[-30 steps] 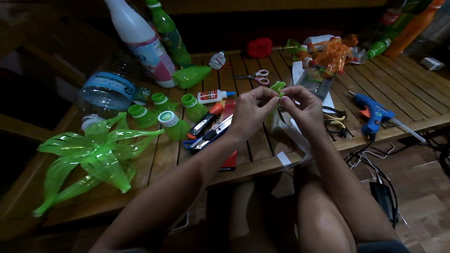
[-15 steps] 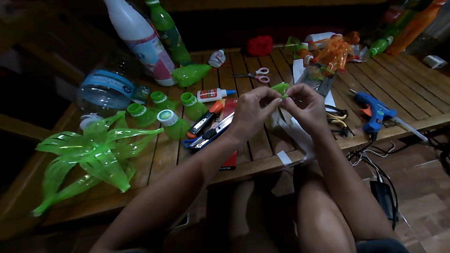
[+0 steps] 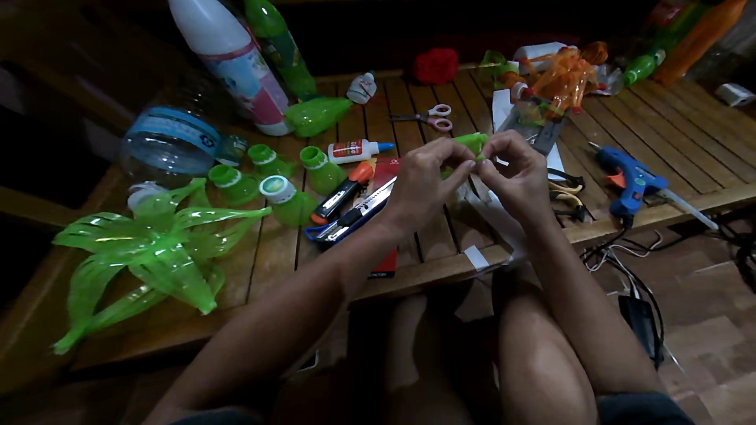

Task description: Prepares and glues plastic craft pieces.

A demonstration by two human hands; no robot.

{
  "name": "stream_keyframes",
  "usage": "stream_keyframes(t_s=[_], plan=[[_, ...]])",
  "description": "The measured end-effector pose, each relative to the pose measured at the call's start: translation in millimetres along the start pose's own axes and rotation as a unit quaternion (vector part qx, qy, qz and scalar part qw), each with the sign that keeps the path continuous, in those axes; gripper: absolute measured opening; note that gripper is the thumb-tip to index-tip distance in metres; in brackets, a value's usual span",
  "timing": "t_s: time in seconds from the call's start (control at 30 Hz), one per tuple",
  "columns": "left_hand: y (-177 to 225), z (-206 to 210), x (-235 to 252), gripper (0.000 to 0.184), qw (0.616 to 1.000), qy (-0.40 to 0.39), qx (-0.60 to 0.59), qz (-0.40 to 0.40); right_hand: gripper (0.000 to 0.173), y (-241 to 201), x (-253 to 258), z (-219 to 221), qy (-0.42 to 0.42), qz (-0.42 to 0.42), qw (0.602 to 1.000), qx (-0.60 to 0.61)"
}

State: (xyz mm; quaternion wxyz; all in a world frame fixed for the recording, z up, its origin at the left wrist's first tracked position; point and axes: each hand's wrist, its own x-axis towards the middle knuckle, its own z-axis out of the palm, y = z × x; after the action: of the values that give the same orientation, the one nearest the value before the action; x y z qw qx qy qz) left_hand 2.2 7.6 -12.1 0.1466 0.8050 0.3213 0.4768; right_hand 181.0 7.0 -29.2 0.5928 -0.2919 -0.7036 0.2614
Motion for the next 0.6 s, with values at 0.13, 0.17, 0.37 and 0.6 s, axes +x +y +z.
stream_keyframes(t_s=[0.13, 0.17, 0.37, 0.6], plan=[[-2.1, 1.9, -0.7, 0.014, 1.0, -0.002, 0.009, 0.018, 0.005, 0.1, -1.1, -1.0, 0.001, -0.001, 1.0, 0.0], [-2.8, 2.3, -1.0, 0.014, 1.0, -0.003, 0.009, 0.023, 0.005, 0.0, -1.4, -1.0, 0.002, -0.001, 1.0, -0.001], [-4.6, 3.7, -1.6, 0.013, 0.999, -0.004, 0.005, 0.034, 0.004, 0.1, -2.0, 0.0, 0.004, 0.002, 1.0, -0.006], [-6.7, 4.6, -1.7, 0.013, 0.999, 0.0, 0.016, 0.047, 0.003, 0.6, -2.4, 0.2, 0.004, -0.003, 1.0, -0.019]])
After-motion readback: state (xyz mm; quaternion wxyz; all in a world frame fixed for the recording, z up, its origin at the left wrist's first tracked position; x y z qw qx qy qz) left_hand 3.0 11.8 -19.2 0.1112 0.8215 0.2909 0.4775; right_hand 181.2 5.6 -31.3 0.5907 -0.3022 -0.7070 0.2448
